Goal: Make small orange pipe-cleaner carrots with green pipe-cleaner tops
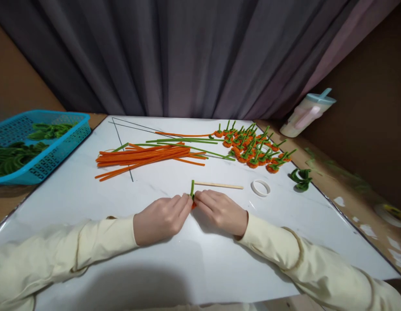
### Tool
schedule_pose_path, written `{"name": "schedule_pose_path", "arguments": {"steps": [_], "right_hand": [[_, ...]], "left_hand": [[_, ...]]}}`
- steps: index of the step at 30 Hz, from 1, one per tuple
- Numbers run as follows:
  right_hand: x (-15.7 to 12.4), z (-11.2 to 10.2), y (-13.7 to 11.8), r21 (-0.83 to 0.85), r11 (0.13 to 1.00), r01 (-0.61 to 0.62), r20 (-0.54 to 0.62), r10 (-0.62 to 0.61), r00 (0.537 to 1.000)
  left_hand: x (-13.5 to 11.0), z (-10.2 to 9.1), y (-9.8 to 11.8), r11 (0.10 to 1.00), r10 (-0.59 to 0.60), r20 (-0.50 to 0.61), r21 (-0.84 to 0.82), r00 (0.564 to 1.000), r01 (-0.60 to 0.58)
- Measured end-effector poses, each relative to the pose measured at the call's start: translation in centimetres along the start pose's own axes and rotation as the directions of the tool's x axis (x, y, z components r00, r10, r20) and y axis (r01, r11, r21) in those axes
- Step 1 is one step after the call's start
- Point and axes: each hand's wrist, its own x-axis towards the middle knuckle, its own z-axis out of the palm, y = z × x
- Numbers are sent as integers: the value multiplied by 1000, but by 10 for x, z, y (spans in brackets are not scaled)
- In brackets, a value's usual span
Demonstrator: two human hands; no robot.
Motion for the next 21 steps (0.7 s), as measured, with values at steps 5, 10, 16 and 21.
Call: {"name": "schedule_pose_path", "arguments": {"steps": [5,10,16,21], "right_hand": [[0,2,2,-100,980,174,2,-175,985],[1,0,5,-148,961,233,14,-234,972],[-2,-1,9,-102,963,250,-26,-254,967],[-7,-6,15,-23,976,217,-58,-218,974]], "left_hand": [[10,-10,0,986,142,159,68,977,-155],[14,-6,-1,986,162,238,7,958,-169],[9,2,-9,970,238,65,34,969,-241],[-1,3,-20,953,304,-142,35,942,-302]]}}
